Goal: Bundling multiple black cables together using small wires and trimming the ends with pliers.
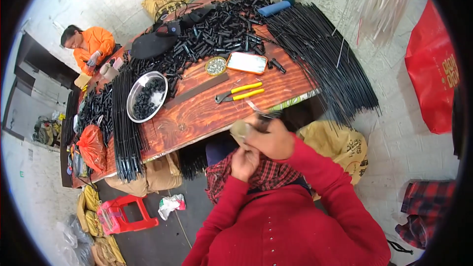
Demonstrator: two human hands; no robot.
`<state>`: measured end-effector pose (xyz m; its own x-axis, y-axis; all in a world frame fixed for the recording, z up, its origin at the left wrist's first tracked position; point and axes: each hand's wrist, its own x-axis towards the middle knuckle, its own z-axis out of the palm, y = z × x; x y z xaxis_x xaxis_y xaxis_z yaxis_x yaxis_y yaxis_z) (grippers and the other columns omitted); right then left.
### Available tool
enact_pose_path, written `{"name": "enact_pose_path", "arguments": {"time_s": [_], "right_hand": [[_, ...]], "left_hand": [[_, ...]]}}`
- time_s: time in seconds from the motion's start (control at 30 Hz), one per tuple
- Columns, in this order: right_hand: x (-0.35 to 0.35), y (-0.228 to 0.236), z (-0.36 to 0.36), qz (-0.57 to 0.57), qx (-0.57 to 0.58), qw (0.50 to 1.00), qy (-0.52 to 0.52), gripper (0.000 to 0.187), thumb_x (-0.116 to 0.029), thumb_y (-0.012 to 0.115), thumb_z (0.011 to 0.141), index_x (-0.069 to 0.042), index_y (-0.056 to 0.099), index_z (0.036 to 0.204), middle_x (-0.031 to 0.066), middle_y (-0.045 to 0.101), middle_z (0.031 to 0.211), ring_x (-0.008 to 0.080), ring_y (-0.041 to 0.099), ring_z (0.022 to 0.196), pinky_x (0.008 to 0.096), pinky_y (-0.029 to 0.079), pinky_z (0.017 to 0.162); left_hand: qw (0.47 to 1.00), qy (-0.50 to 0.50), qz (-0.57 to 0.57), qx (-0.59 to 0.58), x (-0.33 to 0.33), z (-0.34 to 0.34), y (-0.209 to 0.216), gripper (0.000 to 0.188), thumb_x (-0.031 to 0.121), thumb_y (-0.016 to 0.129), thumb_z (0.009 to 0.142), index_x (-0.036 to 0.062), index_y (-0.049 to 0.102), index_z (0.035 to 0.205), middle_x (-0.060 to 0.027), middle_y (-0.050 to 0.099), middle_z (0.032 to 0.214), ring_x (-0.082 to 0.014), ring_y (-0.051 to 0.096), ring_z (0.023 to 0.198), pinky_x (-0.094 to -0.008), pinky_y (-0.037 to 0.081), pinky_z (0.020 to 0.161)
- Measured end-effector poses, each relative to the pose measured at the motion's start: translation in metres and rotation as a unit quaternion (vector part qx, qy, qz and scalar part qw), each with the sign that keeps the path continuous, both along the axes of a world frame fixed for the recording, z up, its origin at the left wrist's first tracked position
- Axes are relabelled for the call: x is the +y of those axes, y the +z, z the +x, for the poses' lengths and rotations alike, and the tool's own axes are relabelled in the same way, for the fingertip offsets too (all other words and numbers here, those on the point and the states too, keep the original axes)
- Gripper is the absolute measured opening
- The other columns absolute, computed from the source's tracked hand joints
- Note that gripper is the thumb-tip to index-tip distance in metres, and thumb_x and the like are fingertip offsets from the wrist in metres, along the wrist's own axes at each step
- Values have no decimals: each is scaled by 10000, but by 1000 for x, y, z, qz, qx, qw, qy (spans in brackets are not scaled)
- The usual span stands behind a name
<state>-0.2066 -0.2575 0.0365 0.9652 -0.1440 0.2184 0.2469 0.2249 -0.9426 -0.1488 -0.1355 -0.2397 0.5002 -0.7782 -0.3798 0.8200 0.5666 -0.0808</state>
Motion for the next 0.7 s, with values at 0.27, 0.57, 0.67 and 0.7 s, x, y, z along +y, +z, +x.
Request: {"name": "enact_pose_path", "arguments": {"time_s": [0.27,0.57,0.67,0.7], "right_hand": [[7,-33,35,4,-19,999,49,457,-388,491,990,-70,442,665,-21,381,555,71,347,491,244,255,450],[16,-20,35,86,15,991,99,423,-366,468,999,-84,418,687,-28,361,540,65,295,458,235,205,431],[10,-41,35,87,48,992,72,411,-368,472,996,-91,421,696,-27,366,540,52,288,460,229,197,426],[8,-44,35,98,59,992,62,408,-369,472,995,-96,425,696,-26,368,540,48,289,462,226,196,426]], "left_hand": [[984,-33,-40,172,34,-32,-25,292,155,441,979,-79,568,1100,-176,628,1082,-302,616,1011,-384,548,896],[942,-8,-115,317,52,-68,20,222,88,462,940,-101,569,986,-183,607,960,-283,605,929,-357,557,883],[938,-18,-105,330,49,-67,-1,233,98,459,945,-102,568,992,-186,606,964,-283,602,924,-362,556,888],[946,-18,-92,311,47,-67,-5,235,101,457,949,-103,567,992,-185,604,959,-282,600,926,-364,556,889]]}}
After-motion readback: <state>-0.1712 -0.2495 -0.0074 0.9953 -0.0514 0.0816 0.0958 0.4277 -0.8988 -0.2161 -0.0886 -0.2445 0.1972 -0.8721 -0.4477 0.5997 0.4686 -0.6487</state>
